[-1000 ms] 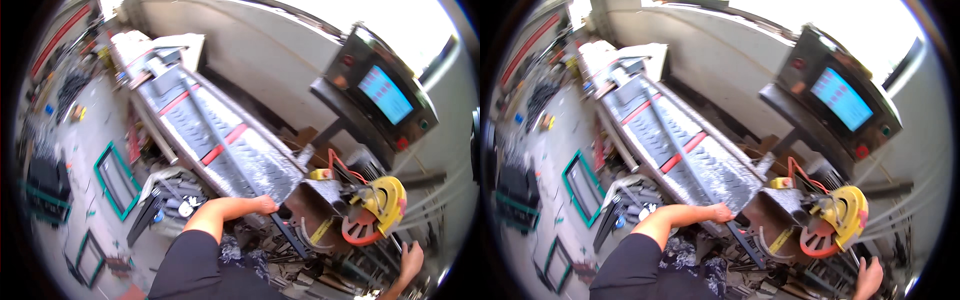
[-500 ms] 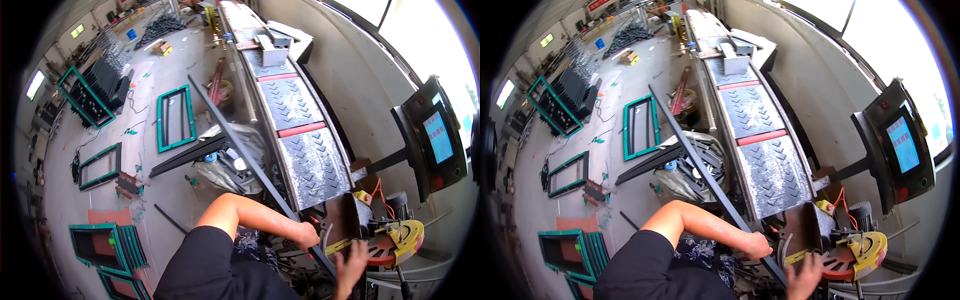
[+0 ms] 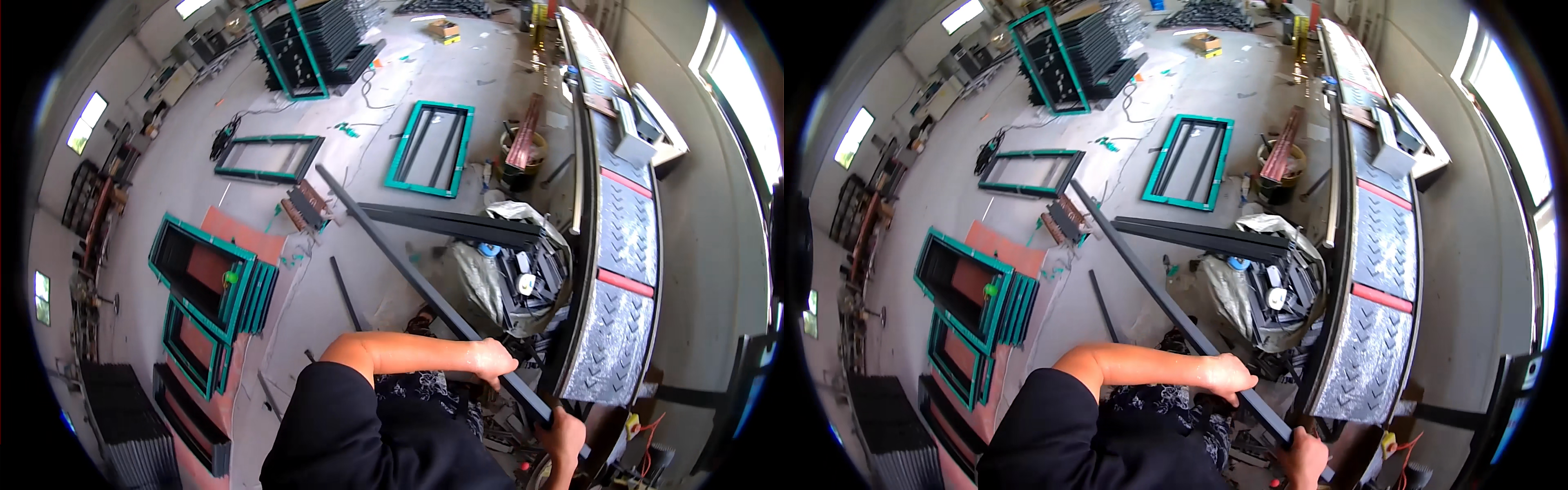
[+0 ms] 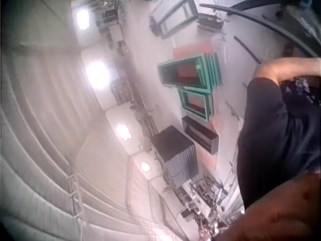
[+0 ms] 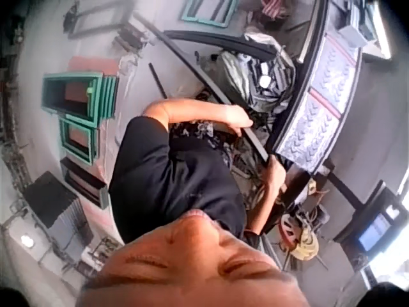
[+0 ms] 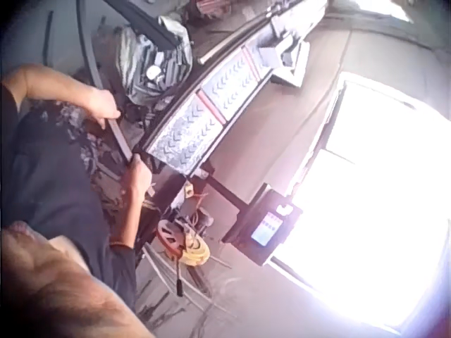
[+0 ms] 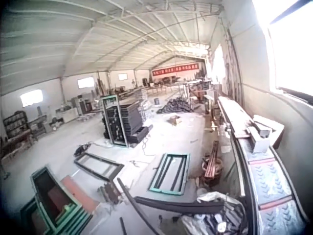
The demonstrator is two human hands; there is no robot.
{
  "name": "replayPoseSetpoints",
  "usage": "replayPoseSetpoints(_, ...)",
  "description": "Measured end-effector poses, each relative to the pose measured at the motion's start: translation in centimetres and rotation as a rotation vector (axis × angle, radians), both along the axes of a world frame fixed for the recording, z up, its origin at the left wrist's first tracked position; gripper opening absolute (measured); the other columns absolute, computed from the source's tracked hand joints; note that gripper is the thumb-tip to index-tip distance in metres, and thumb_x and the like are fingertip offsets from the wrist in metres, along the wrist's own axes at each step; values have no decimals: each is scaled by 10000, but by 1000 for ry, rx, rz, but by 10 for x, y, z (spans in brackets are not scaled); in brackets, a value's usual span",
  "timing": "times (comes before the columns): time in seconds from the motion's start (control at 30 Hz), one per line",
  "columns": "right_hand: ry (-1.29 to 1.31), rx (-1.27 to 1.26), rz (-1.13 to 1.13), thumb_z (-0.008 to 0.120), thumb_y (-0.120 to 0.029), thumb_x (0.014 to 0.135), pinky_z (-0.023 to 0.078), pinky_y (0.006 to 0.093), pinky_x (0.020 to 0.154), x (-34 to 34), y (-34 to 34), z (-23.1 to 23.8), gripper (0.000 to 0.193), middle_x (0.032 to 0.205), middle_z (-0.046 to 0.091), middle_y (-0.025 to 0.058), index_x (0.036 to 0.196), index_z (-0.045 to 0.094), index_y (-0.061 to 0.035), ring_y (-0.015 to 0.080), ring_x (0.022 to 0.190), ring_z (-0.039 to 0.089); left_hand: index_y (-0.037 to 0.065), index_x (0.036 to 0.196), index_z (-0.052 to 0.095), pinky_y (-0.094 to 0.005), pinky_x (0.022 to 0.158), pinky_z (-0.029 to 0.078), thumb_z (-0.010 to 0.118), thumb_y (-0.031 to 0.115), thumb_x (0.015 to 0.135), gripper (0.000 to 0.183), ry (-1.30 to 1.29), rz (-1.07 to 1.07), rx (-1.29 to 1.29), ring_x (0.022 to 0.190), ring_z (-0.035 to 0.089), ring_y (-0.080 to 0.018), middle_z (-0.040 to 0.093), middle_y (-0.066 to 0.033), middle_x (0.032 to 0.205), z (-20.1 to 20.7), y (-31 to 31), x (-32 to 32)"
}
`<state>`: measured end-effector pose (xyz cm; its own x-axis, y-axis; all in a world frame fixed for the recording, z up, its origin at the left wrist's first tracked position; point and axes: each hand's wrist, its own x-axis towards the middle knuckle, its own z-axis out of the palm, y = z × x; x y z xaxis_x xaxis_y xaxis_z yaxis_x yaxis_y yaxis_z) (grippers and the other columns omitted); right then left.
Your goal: The person trims green tape from metal frames using scissors, cuts long metal bars with a circular saw, and applies green tape to the edges of the frames.
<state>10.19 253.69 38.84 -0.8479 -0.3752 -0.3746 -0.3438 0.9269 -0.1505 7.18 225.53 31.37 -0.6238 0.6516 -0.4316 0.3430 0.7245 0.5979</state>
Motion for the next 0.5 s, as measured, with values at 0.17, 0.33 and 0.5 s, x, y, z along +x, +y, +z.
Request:
replayPoseSetpoints(0.17,76,222,260,802,-332,680,514,427,599,-61,-118,-5,330,689,657,106,757,580,-101,316,675,671,28,979,549,-508,727,529,767,405,766,484,-31,203,115,869,664,-404,677,-168,851,-44,-101,0)
replayPoseSetpoints(0.33,91,218,443,770,-303,737,538,392,636,-94,-256,-67,239,748,686,80,800,615,-132,263,717,696,47,947,559,-493,768,523,791,383,737,459,66,399,132,949,652,-385,661,-167,910,-134,-218,8)
replayPoseSetpoints(0.5,7,229,456,623,-139,833,565,368,617,-138,-383,-136,52,787,720,84,803,664,-129,257,724,723,74,1013,610,-482,824,508,823,338,713,453,33,607,-87,999,625,-365,649,-137,1015,-203,-310,-18)
